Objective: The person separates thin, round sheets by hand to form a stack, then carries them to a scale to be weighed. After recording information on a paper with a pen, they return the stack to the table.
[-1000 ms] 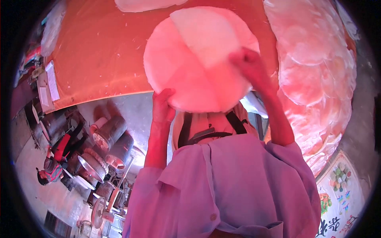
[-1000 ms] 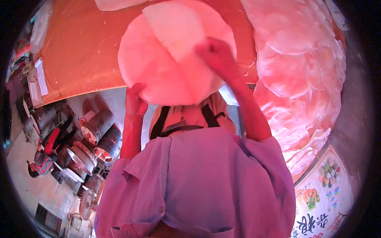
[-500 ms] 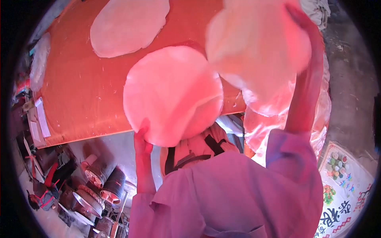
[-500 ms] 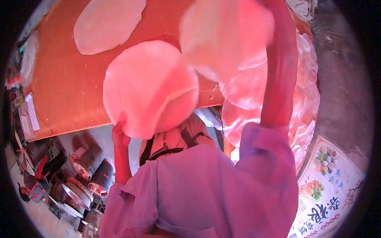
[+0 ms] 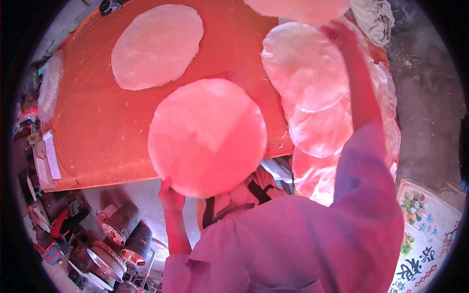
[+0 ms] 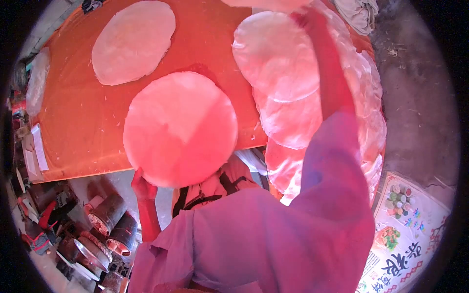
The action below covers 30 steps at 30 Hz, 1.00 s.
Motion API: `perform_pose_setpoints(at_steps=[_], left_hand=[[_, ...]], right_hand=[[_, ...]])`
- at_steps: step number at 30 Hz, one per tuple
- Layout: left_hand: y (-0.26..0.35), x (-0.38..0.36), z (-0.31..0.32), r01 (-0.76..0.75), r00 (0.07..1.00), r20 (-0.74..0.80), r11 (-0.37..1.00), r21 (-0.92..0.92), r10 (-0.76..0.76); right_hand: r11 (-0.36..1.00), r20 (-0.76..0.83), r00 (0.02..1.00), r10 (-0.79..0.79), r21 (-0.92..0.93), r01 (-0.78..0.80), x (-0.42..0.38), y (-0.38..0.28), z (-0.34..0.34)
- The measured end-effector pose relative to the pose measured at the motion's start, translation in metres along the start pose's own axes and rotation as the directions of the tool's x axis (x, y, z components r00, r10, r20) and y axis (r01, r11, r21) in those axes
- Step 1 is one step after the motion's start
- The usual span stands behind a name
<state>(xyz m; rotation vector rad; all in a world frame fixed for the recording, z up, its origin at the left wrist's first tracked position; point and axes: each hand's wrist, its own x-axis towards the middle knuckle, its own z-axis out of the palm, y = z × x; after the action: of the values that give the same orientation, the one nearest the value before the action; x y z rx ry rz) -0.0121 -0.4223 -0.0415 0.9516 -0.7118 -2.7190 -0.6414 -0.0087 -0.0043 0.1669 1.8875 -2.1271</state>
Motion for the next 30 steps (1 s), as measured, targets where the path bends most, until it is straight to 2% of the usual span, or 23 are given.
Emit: perform_pose_setpoints(at_steps=[1,2,3,4,5,7,9,12,15,18,21,24,25,27,29,30], left_hand=[[-0.001,-0.001,0.012,-0.041,0.999,0.031,0.998,0.042,0.04],[-0.001,-0.003,0.023,-0.081,0.995,0.06,0.993,0.085,0.076],[-0.001,-0.004,0.033,-0.102,0.992,0.09,0.983,0.15,0.089],[-0.002,-0.001,0.044,-0.122,0.988,0.121,0.969,0.215,0.098],[-0.004,0.002,0.055,-0.143,0.983,0.151,0.95,0.279,0.104],[-0.008,0.009,0.072,-0.16,0.984,0.143,0.901,0.403,0.111],[-0.007,0.016,0.088,-0.187,0.979,0.171,0.826,0.531,0.112],[0.0,0.015,0.08,-0.123,0.99,0.13,0.83,0.544,0.061],[0.004,0.01,0.08,-0.099,0.993,0.098,0.887,0.452,0.061],[0.006,0.007,0.083,-0.051,0.999,0.035,0.869,0.492,0.039],[0.0,0.012,0.059,-0.057,0.992,-0.058,0.797,0.601,0.115],[0.009,0.013,0.027,-0.075,0.99,-0.077,0.918,0.39,0.114],[0.02,0.011,0.024,-0.044,0.997,-0.049,0.95,0.309,0.063],[0.032,0.007,0.012,-0.069,0.996,-0.036,0.954,0.291,0.083],[0.046,0.001,-0.004,-0.074,0.995,-0.041,0.961,0.265,0.088],[0.055,0.001,-0.012,-0.075,0.995,-0.043,0.966,0.248,0.089]], right_hand=[[0.976,-0.057,0.995,0.085,-0.194,-0.095,-0.062,0.024,0.051],[0.99,0.177,0.979,0.106,-0.11,-0.087,-0.098,0.07,0.074],[0.992,0.413,0.902,0.122,-0.025,-0.122,-0.135,0.115,0.098],[0.982,0.613,0.779,0.129,0.03,-0.187,-0.171,0.16,0.122],[0.993,0.725,0.686,-0.059,0.113,-0.034,-0.223,0.157,0.16],[0.983,0.812,0.565,-0.149,0.058,0.176,-0.329,0.133,0.239],[0.919,0.786,0.618,0.03,-0.265,0.293,-0.381,0.12,0.271],[0.926,0.736,0.577,0.353,-0.364,-0.102,-0.371,0.14,0.258],[0.922,0.677,0.68,0.283,-0.388,0.003,-0.376,0.161,0.258],[0.846,0.585,0.778,0.227,-0.514,0.14,-0.395,0.164,0.277],[0.747,0.622,0.782,0.041,-0.539,0.389,-0.408,0.187,0.303],[0.885,0.5,0.851,0.16,-0.454,0.101,-0.392,0.168,0.295],[0.923,0.649,0.665,0.369,-0.336,-0.185,-0.365,0.126,0.276],[0.894,0.744,0.553,0.374,-0.131,-0.428,-0.321,0.064,0.233],[0.952,0.581,0.796,0.17,0.112,-0.285,-0.309,0.048,0.209],[0.959,0.468,0.882,0.06,0.219,-0.182,-0.304,0.04,0.2]])
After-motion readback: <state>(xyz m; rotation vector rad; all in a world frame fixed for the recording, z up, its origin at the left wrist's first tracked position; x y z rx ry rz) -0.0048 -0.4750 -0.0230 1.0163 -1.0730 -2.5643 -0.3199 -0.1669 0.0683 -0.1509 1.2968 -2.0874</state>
